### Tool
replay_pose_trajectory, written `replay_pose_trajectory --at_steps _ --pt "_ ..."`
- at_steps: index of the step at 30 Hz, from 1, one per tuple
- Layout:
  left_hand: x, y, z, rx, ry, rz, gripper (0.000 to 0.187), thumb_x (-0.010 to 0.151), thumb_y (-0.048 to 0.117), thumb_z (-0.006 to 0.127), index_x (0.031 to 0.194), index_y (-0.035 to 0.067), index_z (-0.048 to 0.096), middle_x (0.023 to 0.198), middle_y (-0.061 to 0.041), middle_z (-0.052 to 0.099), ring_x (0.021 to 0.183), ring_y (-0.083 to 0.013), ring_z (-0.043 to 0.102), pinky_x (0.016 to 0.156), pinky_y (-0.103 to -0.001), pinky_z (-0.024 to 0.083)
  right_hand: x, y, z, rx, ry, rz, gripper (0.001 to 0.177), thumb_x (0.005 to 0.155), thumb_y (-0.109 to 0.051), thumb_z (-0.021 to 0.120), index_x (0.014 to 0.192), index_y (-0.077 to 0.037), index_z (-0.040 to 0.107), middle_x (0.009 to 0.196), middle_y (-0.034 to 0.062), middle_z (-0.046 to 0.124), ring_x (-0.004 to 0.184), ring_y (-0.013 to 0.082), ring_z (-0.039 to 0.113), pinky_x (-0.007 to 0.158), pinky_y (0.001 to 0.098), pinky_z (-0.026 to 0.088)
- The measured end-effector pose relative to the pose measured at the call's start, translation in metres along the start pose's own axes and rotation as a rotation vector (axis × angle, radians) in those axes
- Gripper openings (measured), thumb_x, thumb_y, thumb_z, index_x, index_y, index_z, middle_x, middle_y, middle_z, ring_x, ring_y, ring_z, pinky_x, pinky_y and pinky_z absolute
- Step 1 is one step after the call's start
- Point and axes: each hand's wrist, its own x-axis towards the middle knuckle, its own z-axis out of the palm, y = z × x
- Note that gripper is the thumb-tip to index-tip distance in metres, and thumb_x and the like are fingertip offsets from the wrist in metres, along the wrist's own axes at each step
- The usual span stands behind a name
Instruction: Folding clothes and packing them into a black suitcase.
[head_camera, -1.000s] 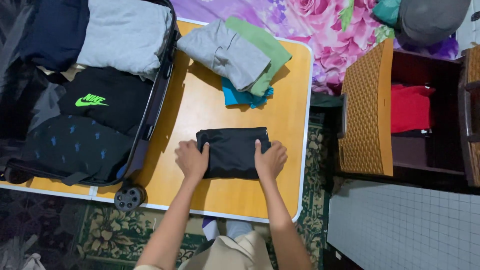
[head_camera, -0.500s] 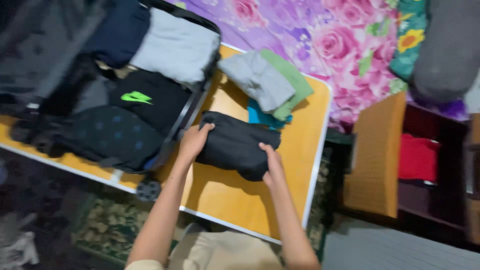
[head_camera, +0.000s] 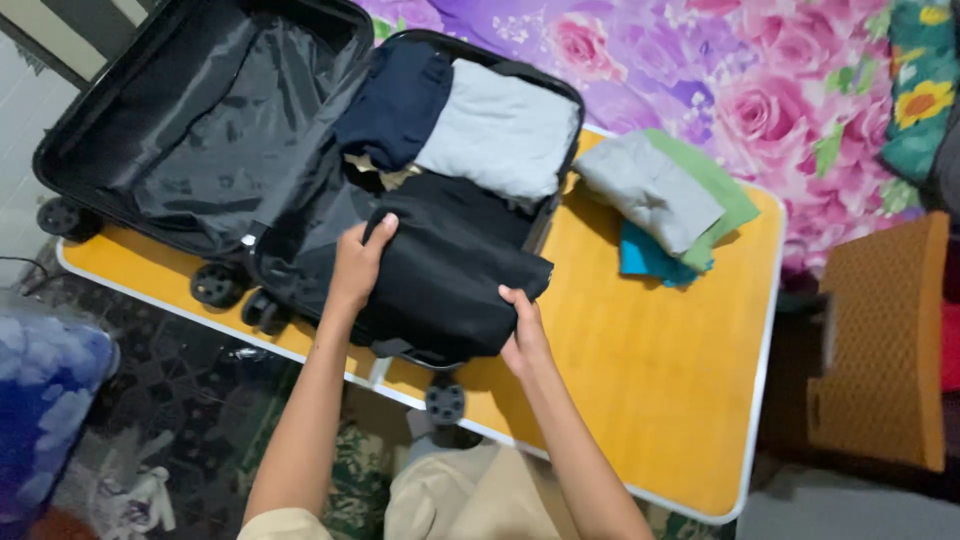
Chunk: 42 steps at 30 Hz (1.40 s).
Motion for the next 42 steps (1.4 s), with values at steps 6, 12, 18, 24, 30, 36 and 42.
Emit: replay_pose_trajectory --at_steps 6,12,18,24,30,36,42 --pt "0.035 -0.076 -0.061 0.499 0.034 0.016 0.063 0.102 0.049 0.070 0.081 -0.011 0.064 0.080 -0.027 0.065 0.073 -0.0378 0.063 0.074 -0.047 0.047 0.015 0.056 0.035 -0.193 0.143 -0.096 0.061 0.079 -0.014 0.073 0.135 -0.002 0.051 0.130 0.0157 0.064 0.117 0.0283 0.064 0.104 0.0417 0.052" --pt "0.006 -0.038 -0.060 0.466 0.001 -0.036 0.066 0.086 0.050 0.070 0.129 0.000 0.065 0.101 -0.032 0.070 0.100 -0.0499 0.066 0.085 -0.053 0.051 -0.021 0.032 0.067 -1.122 0.472 -0.224 0.091 0.077 -0.025 0.085 0.146 -0.004 0.029 0.129 0.0224 0.062 0.121 0.0322 0.064 0.106 0.0405 0.051" --pt "0.021 -0.068 -0.051 0.684 -0.213 -0.201 0.058 0.096 0.048 0.067 0.137 0.006 0.063 0.118 -0.027 0.072 0.117 -0.0439 0.067 0.103 -0.049 0.051 -0.026 0.028 0.110 -1.829 0.273 -0.893 0.065 0.080 -0.026 0.080 0.136 -0.006 0.053 0.143 0.0242 0.056 0.136 0.0436 0.050 0.117 0.0499 0.038" --pt "0.006 0.008 -0.048 0.750 -0.064 0.716 0.061 0.089 0.025 0.066 0.146 0.004 0.059 0.154 -0.018 0.052 0.145 -0.0362 0.044 0.117 -0.049 0.038 0.001 0.093 0.085 -2.040 0.175 -0.892 0.076 0.086 -0.057 0.072 0.144 -0.013 0.054 0.147 0.0187 0.049 0.139 0.0424 0.040 0.114 0.0632 0.025" --pt "0.011 -0.060 -0.037 0.705 -0.444 0.492 0.052 0.088 0.043 0.070 0.131 0.013 0.063 0.131 -0.013 0.058 0.126 -0.0351 0.050 0.101 -0.049 0.041 0.018 0.095 0.072 -2.048 0.116 -0.931 0.080 0.084 -0.060 0.069 0.147 -0.015 0.052 0.149 0.0189 0.048 0.141 0.0417 0.040 0.115 0.0630 0.026" --pt "0.019 -0.066 -0.030 0.778 -0.518 0.479 0.058 0.085 0.046 0.066 0.132 0.013 0.061 0.128 -0.013 0.057 0.127 -0.0340 0.050 0.102 -0.054 0.038 0.036 0.089 0.068 -2.040 0.083 -0.898 0.083 0.082 -0.059 0.072 0.149 -0.016 0.050 0.152 0.0211 0.044 0.141 0.0421 0.039 0.114 0.0631 0.026" --pt "0.029 -0.079 -0.024 0.795 -0.420 0.654 0.067 0.089 0.045 0.062 0.146 0.010 0.054 0.144 -0.018 0.052 0.144 -0.0372 0.039 0.119 -0.058 0.022 0.037 0.090 0.067 -2.018 0.102 -0.847 0.090 0.079 -0.056 0.074 0.155 -0.016 0.046 0.160 0.0218 0.037 0.146 0.0426 0.036 0.118 0.0638 0.022"
